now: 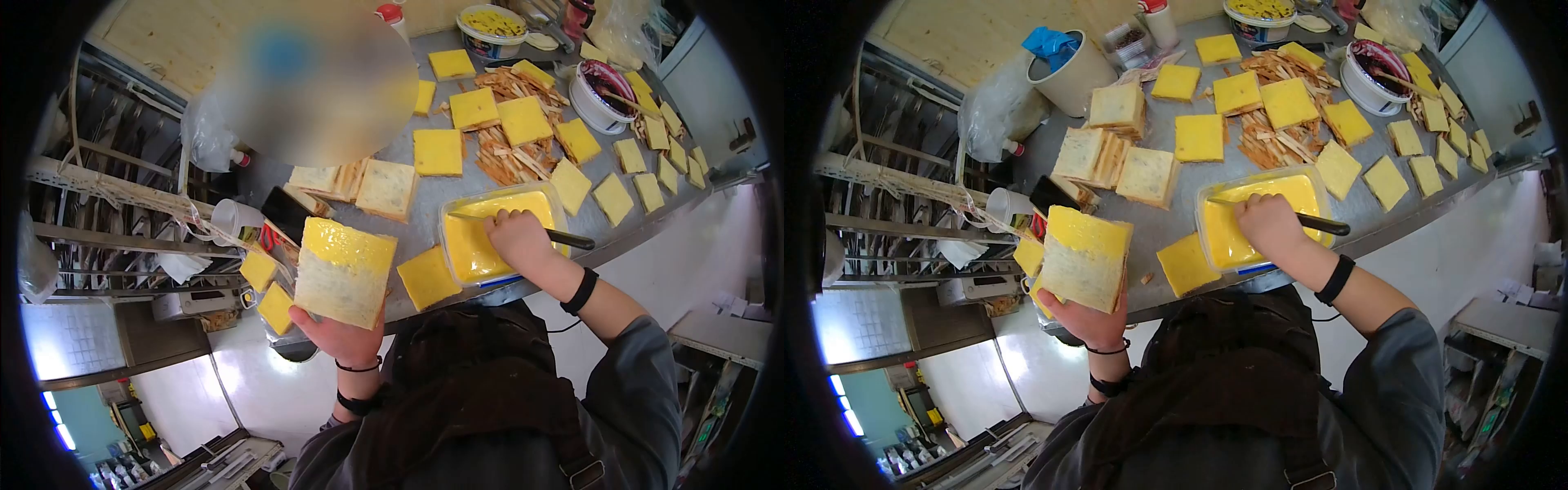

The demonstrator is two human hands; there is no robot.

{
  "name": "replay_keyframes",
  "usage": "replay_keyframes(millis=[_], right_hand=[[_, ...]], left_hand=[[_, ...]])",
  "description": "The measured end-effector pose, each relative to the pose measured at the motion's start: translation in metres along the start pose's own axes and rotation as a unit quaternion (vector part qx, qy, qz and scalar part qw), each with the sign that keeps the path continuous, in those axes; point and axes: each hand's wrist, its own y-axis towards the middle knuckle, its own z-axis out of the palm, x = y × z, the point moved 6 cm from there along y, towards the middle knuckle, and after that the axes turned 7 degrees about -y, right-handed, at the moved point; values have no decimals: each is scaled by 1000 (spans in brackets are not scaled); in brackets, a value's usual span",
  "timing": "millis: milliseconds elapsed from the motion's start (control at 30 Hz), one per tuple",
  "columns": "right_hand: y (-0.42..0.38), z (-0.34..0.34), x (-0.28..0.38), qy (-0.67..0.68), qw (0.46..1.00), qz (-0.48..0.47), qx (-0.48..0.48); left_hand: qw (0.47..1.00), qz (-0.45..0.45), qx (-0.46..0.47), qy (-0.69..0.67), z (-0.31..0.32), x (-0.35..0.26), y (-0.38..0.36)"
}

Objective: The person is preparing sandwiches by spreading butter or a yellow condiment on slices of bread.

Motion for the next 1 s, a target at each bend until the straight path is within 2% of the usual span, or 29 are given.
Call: replay_keyframes(millis=[67, 267, 367, 433, 567, 667, 733, 800, 833, 900, 1000], right_hand=[[0, -7, 11, 9, 999, -31, -32], [-20, -19, 19, 32, 997, -75, -5], [-38, -23, 17, 61, 993, -97, 41], [-51, -26, 14, 104, 988, -88, 67], [-70, -18, -1, 198, 969, -42, 142], [-77, 1, -18, 306, 939, 4, 155], [-83, 26, -28, 425, 887, 36, 178], [-88, 27, -35, 519, 819, 89, 228], [-93, 32, -36, 570, 777, 111, 243], [-105, 43, -33, 664, 681, 150, 271], [-114, 26, -28, 765, 587, 163, 208]], left_hand=[[1000, 5, -12, 11, -3, -2, 0], [1000, 5, 10, 19, -8, -5, 0], [999, 12, 32, 4, -10, -9, 0], [999, 27, 33, 6, -10, -11, 3], [998, 2, 50, 24, -3, -5, 4], [998, -12, 53, -9, -4, -4, 0], [997, -24, 73, -31, -9, -5, -1], [997, -12, 46, -57, -19, -8, -2], [997, -6, 32, -70, -24, -10, -3], [996, -18, 65, -65, -29, -9, -4], [990, -28, 40, -131, -39, -8, -6]])
